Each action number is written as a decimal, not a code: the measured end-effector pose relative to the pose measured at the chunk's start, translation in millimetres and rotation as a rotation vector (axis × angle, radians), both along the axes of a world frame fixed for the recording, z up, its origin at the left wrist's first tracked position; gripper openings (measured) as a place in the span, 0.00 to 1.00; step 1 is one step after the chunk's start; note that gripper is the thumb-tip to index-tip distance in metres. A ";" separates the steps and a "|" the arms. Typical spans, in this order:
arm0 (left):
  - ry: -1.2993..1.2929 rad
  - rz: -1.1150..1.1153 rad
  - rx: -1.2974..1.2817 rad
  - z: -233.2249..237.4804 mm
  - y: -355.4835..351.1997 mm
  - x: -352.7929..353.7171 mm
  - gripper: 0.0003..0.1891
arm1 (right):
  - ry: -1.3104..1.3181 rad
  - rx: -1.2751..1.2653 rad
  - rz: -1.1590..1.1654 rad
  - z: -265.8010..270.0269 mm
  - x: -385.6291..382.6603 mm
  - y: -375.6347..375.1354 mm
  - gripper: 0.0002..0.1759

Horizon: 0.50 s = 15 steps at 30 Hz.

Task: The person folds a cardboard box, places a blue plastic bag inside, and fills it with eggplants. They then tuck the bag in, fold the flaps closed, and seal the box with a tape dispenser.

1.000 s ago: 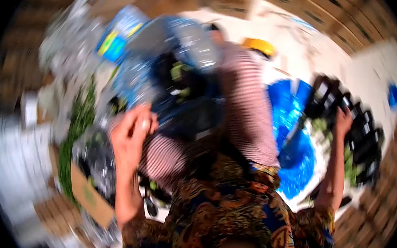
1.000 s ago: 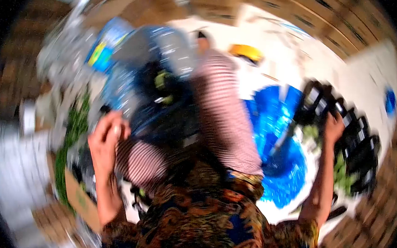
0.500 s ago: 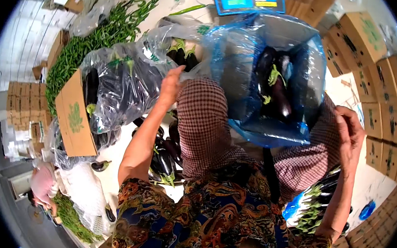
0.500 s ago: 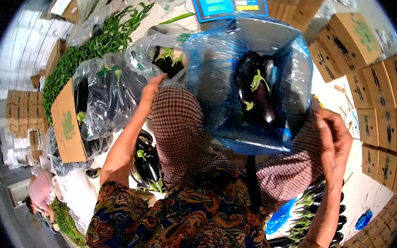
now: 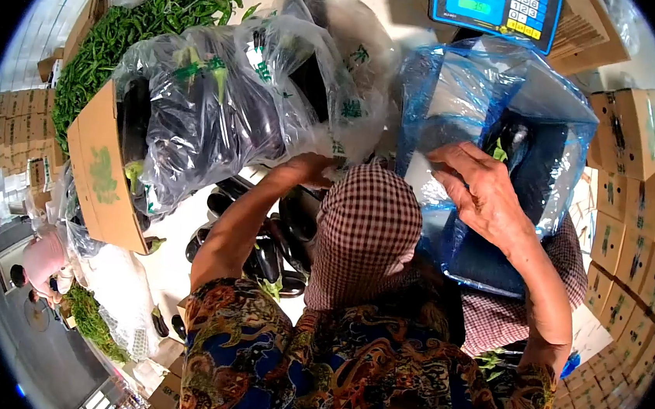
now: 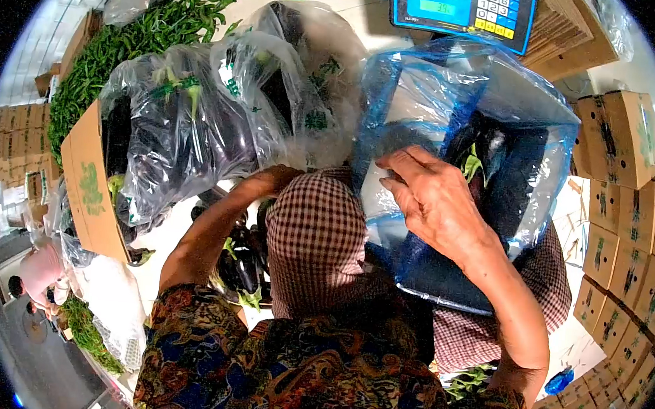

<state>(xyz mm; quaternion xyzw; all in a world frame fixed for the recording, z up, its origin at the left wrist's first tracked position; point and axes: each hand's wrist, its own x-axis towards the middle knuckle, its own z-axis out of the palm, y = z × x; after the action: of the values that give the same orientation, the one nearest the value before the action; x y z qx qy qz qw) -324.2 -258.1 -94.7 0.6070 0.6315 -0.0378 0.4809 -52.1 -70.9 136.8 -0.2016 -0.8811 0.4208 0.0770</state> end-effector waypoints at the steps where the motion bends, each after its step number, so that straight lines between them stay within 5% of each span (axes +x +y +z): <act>1: -0.024 0.052 0.030 -2.1 4.8 -6.6 0.28 | 0.001 -0.001 0.009 -5.3 -4.1 1.2 0.10; 3: -0.070 0.163 0.083 3.1 17.2 -22.2 0.29 | -0.024 -0.010 0.057 -16.8 -7.7 3.1 0.11; 4: -0.161 0.385 -0.056 37.2 36.1 -24.6 0.21 | -0.054 -0.025 0.070 -20.3 -8.7 2.7 0.12; 5: -0.422 0.597 0.124 17.0 33.2 -39.1 0.19 | -0.083 -0.037 0.080 -22.9 -9.4 2.4 0.12; 7: -0.106 0.616 0.680 -15.9 51.1 -51.7 0.18 | -0.113 -0.034 0.096 -25.1 -9.3 1.6 0.13; 10: 0.371 0.547 0.591 -51.7 88.7 -50.5 0.14 | -0.166 -0.093 0.091 -27.6 -5.9 0.0 0.14; 13: 0.583 0.513 0.659 -81.3 128.0 -30.4 0.13 | -0.161 -0.097 0.095 -30.6 -4.8 -1.5 0.16; 15: 0.584 0.514 0.367 -94.4 150.4 -27.8 0.19 | -0.184 -0.126 0.100 -32.2 -1.8 -1.8 0.18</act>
<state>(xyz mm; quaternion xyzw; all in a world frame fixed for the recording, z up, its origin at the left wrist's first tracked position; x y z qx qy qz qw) -352.1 -107.7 -189.1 0.4695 0.8680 0.0259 0.1597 -53.9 -72.7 104.5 -0.1998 -0.8652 0.4583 -0.0382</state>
